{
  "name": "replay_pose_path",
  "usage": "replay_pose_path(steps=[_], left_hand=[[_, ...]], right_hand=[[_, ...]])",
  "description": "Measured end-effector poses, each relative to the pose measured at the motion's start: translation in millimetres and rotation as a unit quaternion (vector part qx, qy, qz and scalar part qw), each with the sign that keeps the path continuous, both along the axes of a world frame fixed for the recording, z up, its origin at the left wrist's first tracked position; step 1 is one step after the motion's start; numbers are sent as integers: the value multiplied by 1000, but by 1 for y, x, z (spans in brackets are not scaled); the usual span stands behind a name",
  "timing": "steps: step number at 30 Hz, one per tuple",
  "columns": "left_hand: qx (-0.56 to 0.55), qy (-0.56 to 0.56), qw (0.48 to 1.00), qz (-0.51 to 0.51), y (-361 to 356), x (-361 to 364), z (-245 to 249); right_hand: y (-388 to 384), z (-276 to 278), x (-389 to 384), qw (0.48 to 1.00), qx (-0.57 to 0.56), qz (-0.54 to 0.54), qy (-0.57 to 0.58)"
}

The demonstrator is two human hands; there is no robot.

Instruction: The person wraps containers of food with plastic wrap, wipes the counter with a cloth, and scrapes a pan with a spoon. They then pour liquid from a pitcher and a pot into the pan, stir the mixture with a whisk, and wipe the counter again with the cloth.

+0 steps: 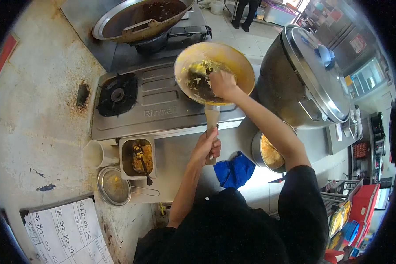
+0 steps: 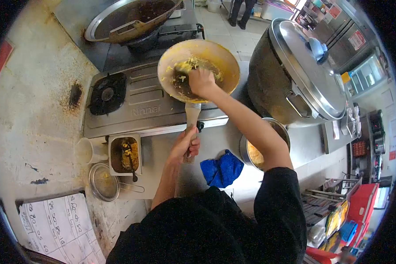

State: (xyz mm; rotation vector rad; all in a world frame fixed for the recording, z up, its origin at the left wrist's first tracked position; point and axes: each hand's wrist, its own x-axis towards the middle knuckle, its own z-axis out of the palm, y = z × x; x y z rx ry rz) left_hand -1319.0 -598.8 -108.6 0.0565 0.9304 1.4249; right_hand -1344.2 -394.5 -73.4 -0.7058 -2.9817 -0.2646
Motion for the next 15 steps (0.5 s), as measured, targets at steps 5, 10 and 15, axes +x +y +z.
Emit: replay_pose_path(steps=[5,10,15], left_hand=[[4,9,1000,-7,-1,0,-3],[-32,22,999,0,3,6,1],[9,26,1000,10,-1,8,-2]], right_hand=[[40,40,40,975,-81,143,-150],[-4,20,42,998,-52,19,-33],[43,49,34,971,-135,79,-180]])
